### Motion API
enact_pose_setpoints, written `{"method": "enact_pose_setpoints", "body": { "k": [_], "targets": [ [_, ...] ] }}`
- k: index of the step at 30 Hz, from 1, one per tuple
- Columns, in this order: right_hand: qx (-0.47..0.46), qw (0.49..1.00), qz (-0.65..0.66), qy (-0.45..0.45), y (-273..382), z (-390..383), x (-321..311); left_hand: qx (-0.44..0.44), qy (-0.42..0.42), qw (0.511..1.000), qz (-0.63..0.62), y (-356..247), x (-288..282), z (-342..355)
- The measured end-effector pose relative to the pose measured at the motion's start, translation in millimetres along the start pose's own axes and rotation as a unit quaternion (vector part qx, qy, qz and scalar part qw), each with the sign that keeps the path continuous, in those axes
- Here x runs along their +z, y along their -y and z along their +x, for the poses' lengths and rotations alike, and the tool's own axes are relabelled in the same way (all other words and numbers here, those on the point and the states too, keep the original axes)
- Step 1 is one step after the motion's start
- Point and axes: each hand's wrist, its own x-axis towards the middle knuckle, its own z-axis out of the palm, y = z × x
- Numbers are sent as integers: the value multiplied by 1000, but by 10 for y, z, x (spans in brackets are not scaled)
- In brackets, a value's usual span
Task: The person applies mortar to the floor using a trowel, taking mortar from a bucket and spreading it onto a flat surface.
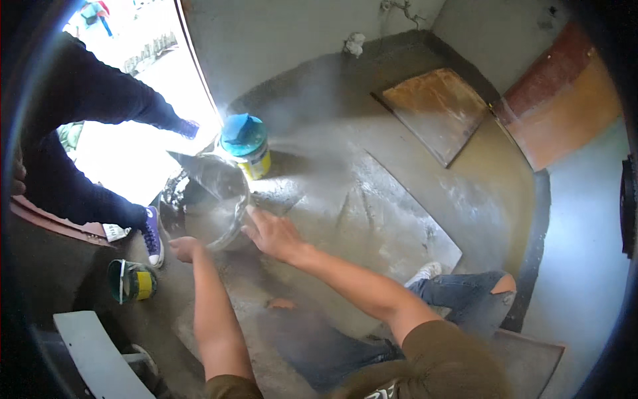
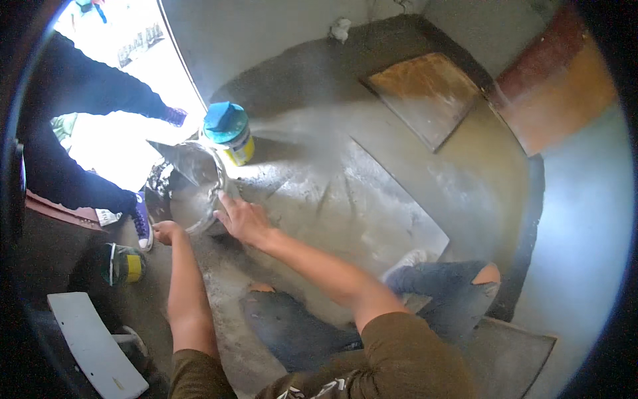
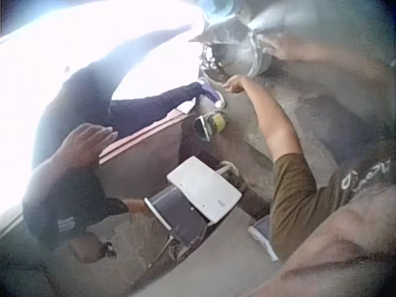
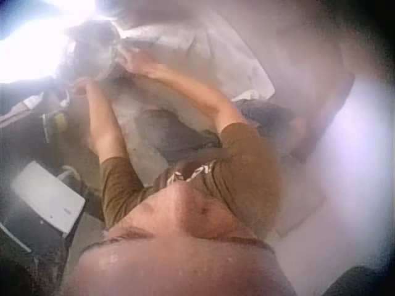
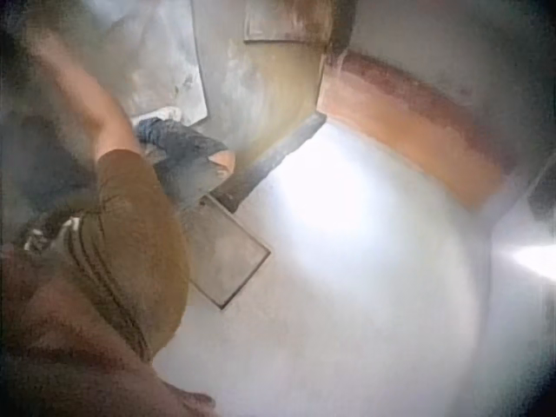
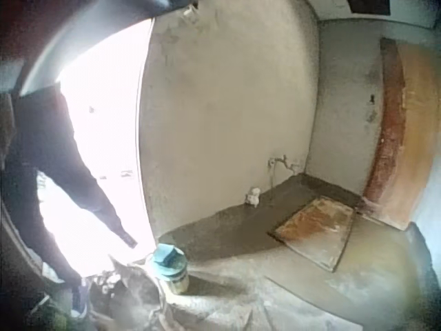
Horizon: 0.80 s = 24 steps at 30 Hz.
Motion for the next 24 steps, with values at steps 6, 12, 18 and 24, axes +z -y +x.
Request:
{"method": "enact_pose_setpoints", "body": {
  "k": [6,12,18,24],
  "targets": [
    [249,947,190,-67,-1023,-1015,261,4,2,1000,-13,47,51,-60],
    [469,827,276,141,-1252,-2132,751,16,-8,1000,14,45,-10,132],
    [531,819,207,69,-1937,-2188,1178,74,-9,995,63,240,167,279],
    [531,828,173,-59,-2374,-1136,838,48,-32,995,81,285,43,601]
  ]
}}
